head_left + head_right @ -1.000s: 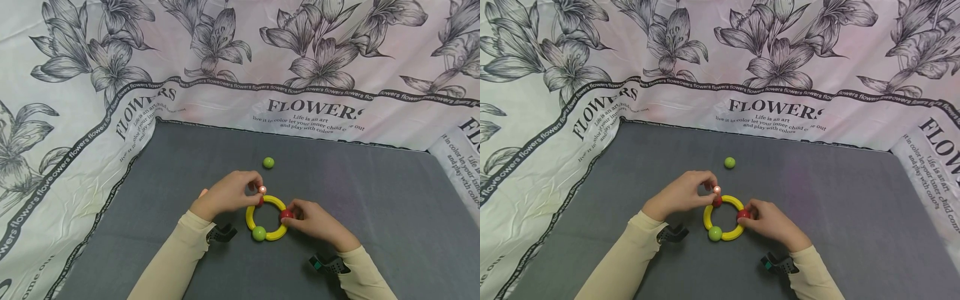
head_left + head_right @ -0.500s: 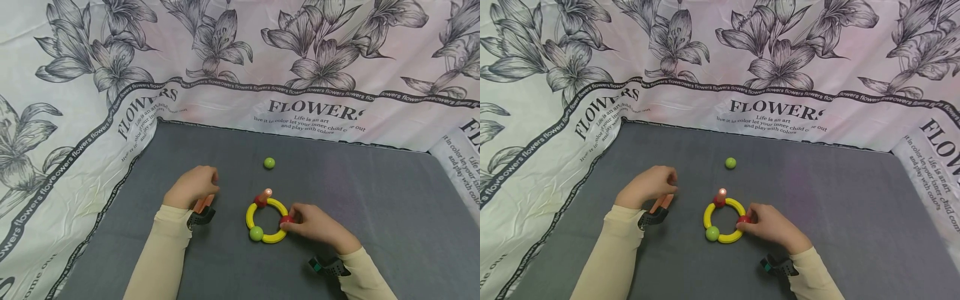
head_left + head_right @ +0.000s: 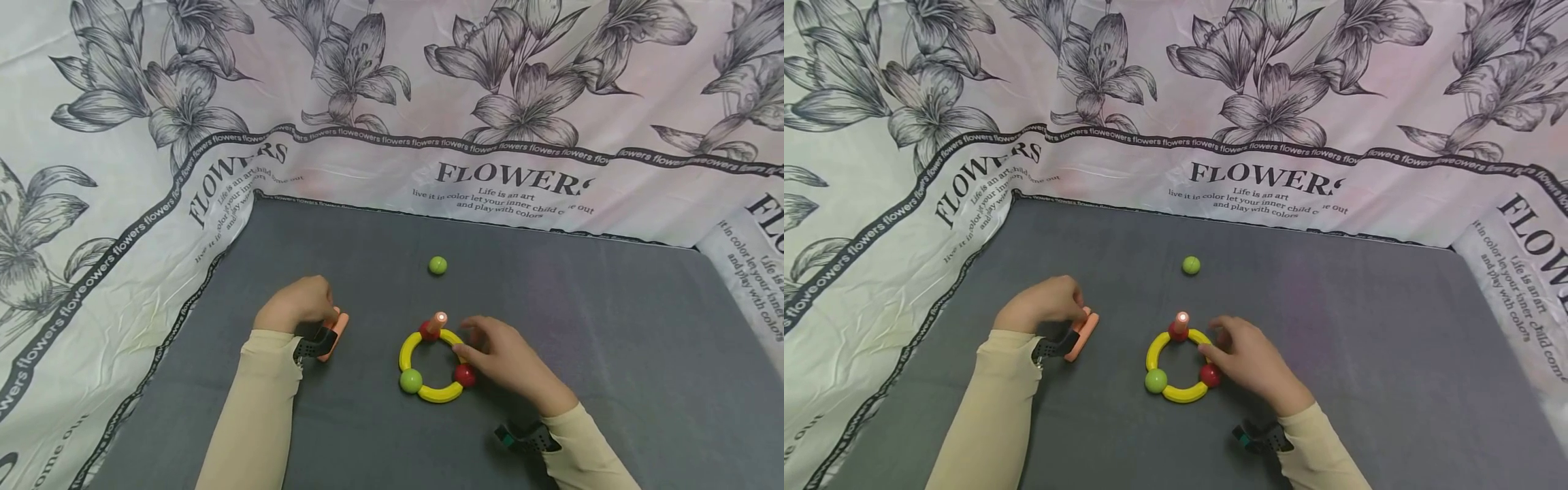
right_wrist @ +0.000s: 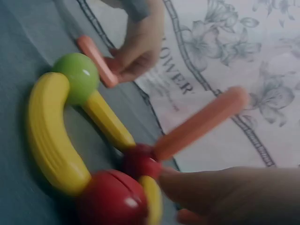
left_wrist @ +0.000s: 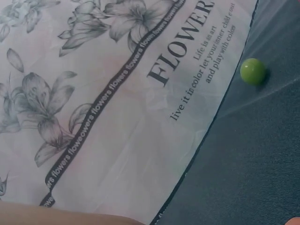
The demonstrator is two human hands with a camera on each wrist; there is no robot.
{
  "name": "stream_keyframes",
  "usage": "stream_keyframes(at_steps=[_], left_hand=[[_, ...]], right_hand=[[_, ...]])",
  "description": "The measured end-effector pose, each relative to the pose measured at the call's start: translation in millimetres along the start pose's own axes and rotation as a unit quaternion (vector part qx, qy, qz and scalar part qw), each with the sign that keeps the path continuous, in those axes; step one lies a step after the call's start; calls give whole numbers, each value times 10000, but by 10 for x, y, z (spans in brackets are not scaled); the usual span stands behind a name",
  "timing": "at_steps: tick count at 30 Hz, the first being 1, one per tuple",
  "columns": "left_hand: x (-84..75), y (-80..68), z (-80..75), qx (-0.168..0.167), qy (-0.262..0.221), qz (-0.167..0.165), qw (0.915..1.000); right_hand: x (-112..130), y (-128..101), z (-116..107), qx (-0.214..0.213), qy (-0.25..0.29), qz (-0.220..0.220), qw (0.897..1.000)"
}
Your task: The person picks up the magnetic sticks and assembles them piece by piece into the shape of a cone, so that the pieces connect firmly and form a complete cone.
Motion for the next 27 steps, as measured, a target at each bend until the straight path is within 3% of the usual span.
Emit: stream_keyframes(at_steps=[7,11,15,18,21,27], left_hand=[[-5,18,24,-48,-64,-53,10000],[-115,-34,-54,-337,118,117,9993],[-265,-119,-149,-632,-69,431,9970],[-406,-196,-214,-882,-373,799,9922],[-606,-261,-234,-1013,-560,1376,9837],[-1042,-302,-4,-292,-1030,2442,9638]], right_hand=[[4,55,131,-145,167,-366,9991],[22,60,131,-174,191,-374,9990],[34,57,114,-134,150,-229,9995],[40,47,104,-99,67,-113,9999],[41,31,84,-151,-20,-8,9999],[-26,6,76,-199,10,408,9990]])
Point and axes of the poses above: each hand's wrist, its own y-axis towards the middle knuckle, its own z-axis out of the palm, x = y × z, the point moved 10 cm from there along y, towards the middle knuckle, and after that the axes turned 5 degrees about x, right-handed, at the moved point
